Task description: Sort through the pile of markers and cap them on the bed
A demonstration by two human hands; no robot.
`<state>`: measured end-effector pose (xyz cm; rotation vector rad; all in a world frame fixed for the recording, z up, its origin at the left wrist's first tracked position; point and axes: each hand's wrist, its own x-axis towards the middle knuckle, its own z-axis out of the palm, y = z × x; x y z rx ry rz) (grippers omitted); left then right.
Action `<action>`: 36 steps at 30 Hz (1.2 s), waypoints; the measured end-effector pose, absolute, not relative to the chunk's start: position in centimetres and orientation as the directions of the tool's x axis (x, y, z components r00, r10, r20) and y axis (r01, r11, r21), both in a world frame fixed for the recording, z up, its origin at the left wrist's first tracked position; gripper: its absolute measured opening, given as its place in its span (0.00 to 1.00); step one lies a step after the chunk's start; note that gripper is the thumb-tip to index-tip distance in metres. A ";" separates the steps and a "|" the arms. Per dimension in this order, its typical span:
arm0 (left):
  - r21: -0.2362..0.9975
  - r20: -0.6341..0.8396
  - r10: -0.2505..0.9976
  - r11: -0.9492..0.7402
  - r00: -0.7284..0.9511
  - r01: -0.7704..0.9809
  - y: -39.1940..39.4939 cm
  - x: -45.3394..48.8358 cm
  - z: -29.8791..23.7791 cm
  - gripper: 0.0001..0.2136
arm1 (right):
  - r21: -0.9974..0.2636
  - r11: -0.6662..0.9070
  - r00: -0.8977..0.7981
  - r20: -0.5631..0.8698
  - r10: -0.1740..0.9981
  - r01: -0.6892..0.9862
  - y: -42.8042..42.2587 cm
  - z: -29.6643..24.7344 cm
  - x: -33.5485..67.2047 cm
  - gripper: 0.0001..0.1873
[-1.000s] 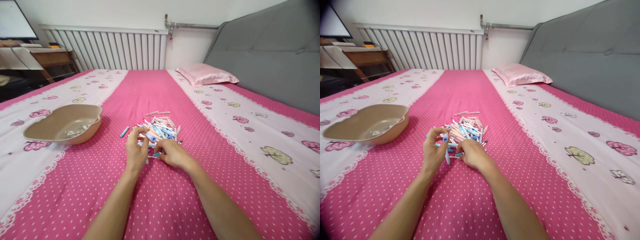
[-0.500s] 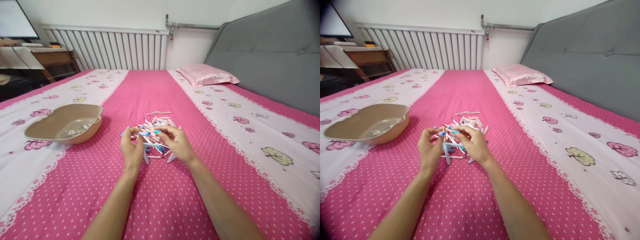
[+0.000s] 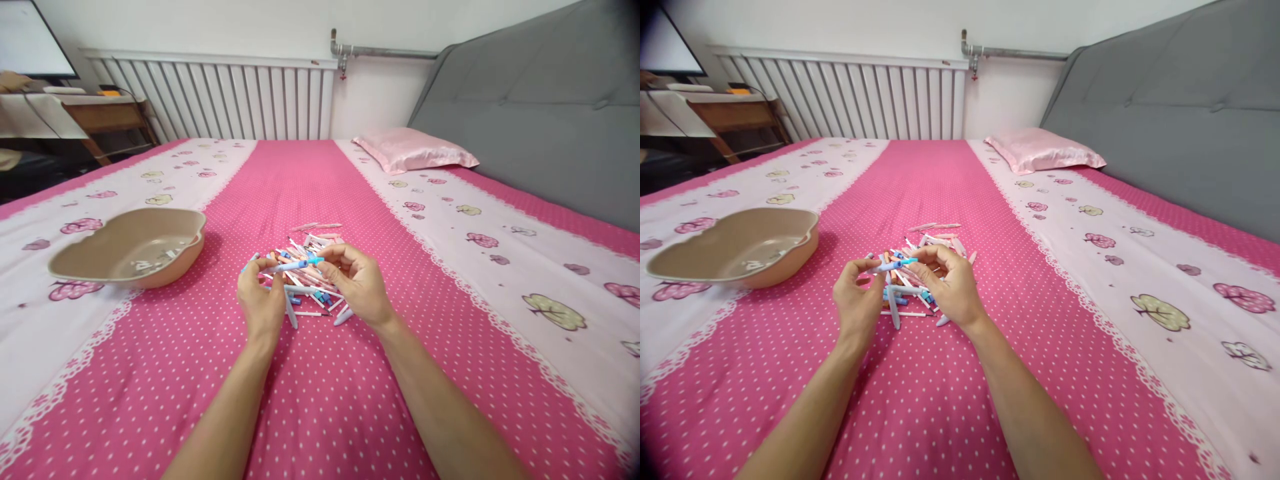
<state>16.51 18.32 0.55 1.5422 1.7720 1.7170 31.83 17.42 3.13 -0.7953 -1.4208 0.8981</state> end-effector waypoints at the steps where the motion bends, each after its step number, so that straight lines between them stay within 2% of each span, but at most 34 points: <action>1: 0.828 0.483 0.770 -0.248 -0.416 0.503 18.3 16.5 0.6 0.05 | -0.883 0.467 -0.048 0.469 0.882 -0.038 17.4 3.1 31.8 0.08; 20: 0.828 0.463 0.772 -0.201 -0.435 0.524 18.3 16.5 0.9 0.05 | -0.876 0.482 -0.033 0.481 0.876 0.028 17.4 3.1 32.0 0.08; 36: 0.738 0.553 0.719 -0.188 -0.420 0.649 18.3 16.2 0.7 0.05 | -0.857 0.477 0.057 0.495 0.867 0.193 17.1 3.5 32.0 0.09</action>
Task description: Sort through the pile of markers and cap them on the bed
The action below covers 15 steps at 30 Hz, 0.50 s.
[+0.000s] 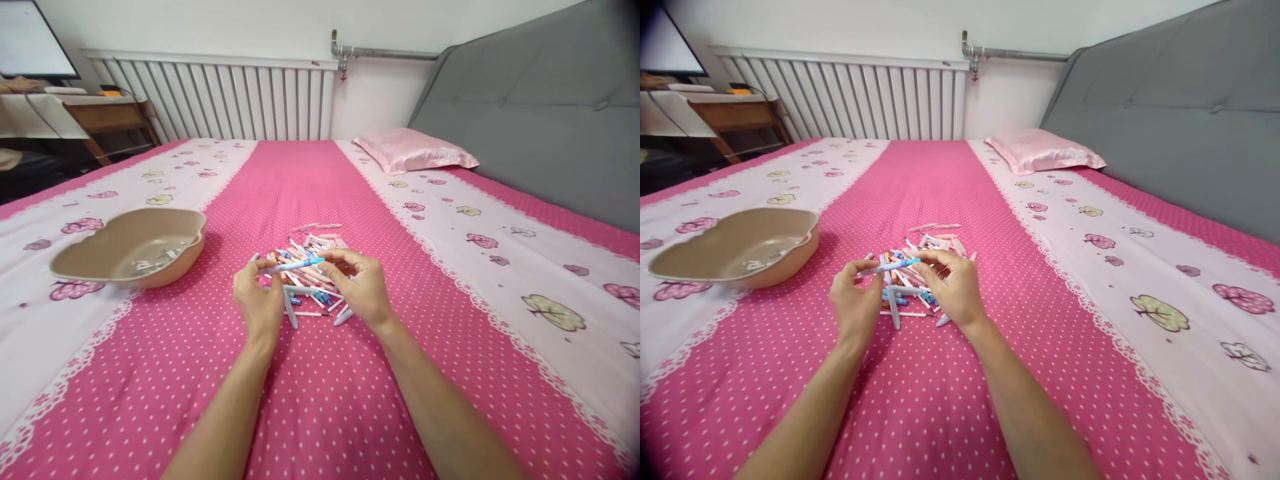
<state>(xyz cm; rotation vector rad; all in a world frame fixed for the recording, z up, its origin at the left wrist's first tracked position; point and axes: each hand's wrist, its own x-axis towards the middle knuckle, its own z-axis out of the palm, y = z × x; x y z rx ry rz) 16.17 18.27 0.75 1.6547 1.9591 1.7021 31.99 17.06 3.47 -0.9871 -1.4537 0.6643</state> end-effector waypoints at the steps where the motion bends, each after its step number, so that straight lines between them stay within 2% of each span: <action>1: 0.738 0.551 0.721 -0.185 -0.421 0.649 18.3 16.2 0.8 0.05 | -0.850 0.482 0.055 0.503 0.862 0.213 17.1 3.5 32.0 0.09; 15: 0.710 0.576 0.708 -0.186 -0.408 0.679 18.2 16.2 0.8 0.05 | -0.754 0.573 0.004 0.606 0.795 0.322 17.1 3.6 32.2 0.09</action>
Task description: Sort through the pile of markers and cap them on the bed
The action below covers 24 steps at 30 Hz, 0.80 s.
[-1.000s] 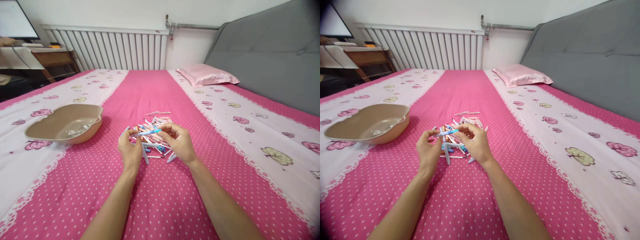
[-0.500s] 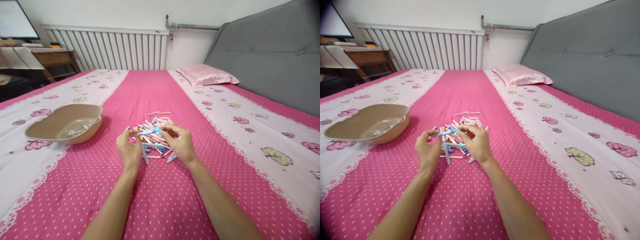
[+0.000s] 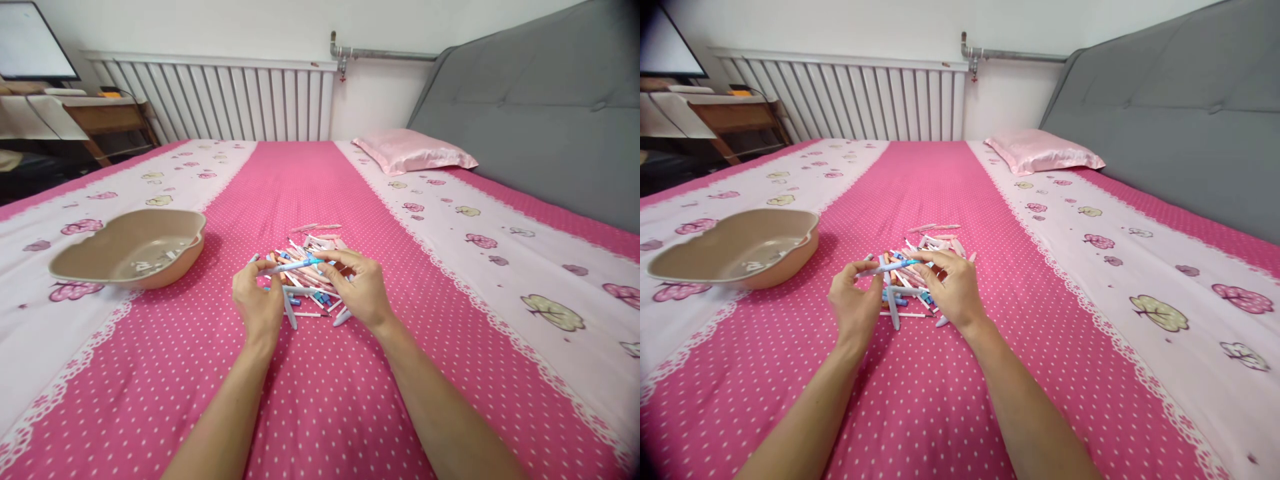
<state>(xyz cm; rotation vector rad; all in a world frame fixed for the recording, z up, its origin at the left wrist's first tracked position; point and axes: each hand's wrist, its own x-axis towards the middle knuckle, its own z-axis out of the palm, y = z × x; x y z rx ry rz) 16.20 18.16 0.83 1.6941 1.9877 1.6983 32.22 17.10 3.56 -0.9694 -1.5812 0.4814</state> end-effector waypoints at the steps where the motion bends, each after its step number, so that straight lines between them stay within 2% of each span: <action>1: 0.707 0.579 0.706 -0.185 -0.408 0.683 18.2 16.2 0.8 0.05 | -0.746 0.578 0.003 0.613 0.790 0.331 17.1 3.6 32.2 0.09; 11: 0.623 0.654 0.671 -0.215 -0.350 0.752 18.1 16.1 0.9 0.06 | -0.663 0.611 -0.102 0.637 0.764 0.433 17.1 3.5 32.3 0.09; 24: 0.609 0.655 0.712 -0.300 -0.252 0.734 18.1 16.4 0.7 0.06 | -0.830 0.474 0.055 0.509 0.859 0.294 17.1 3.5 32.3 0.11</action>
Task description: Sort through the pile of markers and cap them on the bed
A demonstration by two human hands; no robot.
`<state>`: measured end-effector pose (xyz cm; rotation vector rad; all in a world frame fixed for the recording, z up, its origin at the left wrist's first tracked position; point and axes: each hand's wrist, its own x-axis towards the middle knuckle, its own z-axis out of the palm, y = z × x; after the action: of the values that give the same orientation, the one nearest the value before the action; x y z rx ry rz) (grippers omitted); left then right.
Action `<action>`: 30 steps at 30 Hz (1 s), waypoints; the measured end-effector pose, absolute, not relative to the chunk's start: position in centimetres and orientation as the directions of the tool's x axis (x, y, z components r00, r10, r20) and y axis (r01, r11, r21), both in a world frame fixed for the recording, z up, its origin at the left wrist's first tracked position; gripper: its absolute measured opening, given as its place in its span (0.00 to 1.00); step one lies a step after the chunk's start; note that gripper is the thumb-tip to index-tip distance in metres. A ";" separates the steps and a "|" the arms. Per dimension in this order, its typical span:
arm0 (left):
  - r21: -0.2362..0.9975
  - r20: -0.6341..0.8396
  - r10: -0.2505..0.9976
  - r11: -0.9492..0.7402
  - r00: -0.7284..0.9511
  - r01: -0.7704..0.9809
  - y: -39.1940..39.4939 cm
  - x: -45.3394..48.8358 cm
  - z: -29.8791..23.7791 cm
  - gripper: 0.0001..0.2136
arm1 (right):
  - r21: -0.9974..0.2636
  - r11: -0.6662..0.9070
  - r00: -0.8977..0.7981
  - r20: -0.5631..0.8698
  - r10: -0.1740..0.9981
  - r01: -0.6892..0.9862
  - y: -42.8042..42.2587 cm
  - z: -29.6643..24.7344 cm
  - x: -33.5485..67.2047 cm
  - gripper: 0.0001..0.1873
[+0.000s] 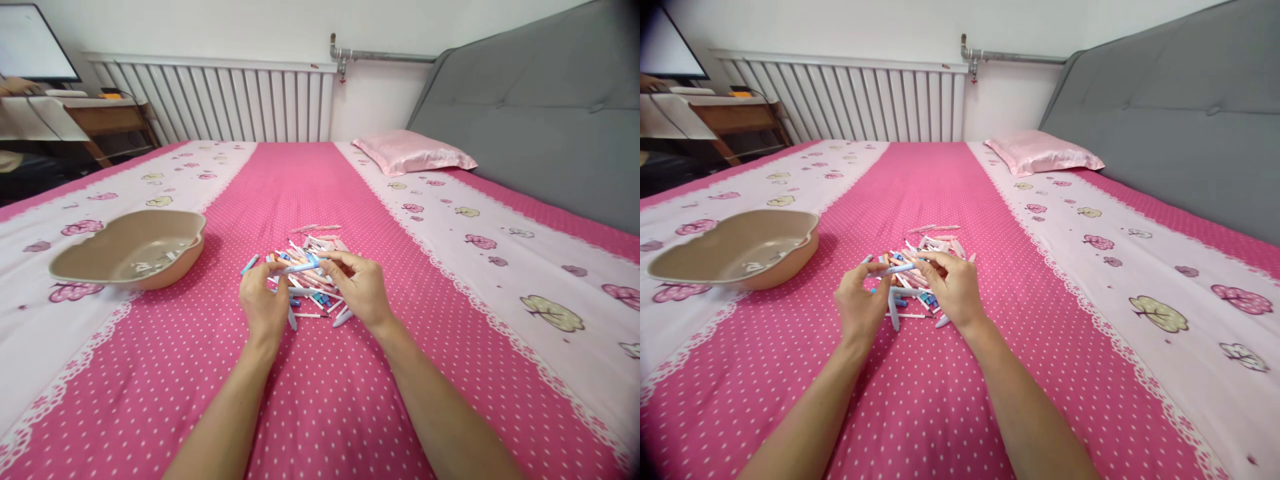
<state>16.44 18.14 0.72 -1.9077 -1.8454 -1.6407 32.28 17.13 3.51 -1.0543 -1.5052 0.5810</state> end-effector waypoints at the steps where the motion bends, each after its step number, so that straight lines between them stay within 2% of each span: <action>1: 0.604 0.659 0.712 -0.310 -0.241 0.734 18.1 16.5 0.7 0.06 | -0.846 0.462 0.071 0.495 0.866 0.267 17.1 3.6 32.3 0.11; 5: 0.600 0.657 0.723 -0.327 -0.215 0.730 18.1 16.5 0.8 0.06 | -0.880 0.429 0.099 0.455 0.885 0.206 17.1 3.8 32.3 0.11; 11: 0.621 0.642 0.736 -0.335 -0.213 0.709 18.1 16.7 0.9 0.06 | -0.883 0.424 0.094 0.448 0.889 0.202 17.2 3.7 32.4 0.14; 16: 0.662 0.597 0.776 -0.334 -0.203 0.671 18.1 16.8 1.0 0.06 | -0.877 0.417 0.081 0.446 0.892 0.239 17.2 3.5 32.4 0.19; 19: 0.700 0.563 0.796 -0.318 -0.220 0.639 18.1 16.9 1.1 0.07 | -0.892 0.405 0.087 0.428 0.899 0.202 17.0 3.6 32.4 0.22; 23: 0.789 0.484 0.838 -0.293 -0.252 0.541 18.0 16.9 1.1 0.06 | -0.898 0.398 0.101 0.421 0.902 0.189 17.1 3.7 32.3 0.21; 30: 0.888 0.435 0.875 -0.377 -0.212 0.265 17.9 17.3 1.1 0.10 | -0.878 0.339 -0.015 0.356 0.935 0.339 17.5 2.7 31.9 0.12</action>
<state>17.29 17.95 1.07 -2.1701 -1.8787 -2.2654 31.94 17.53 2.71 -1.1891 -1.5646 0.7192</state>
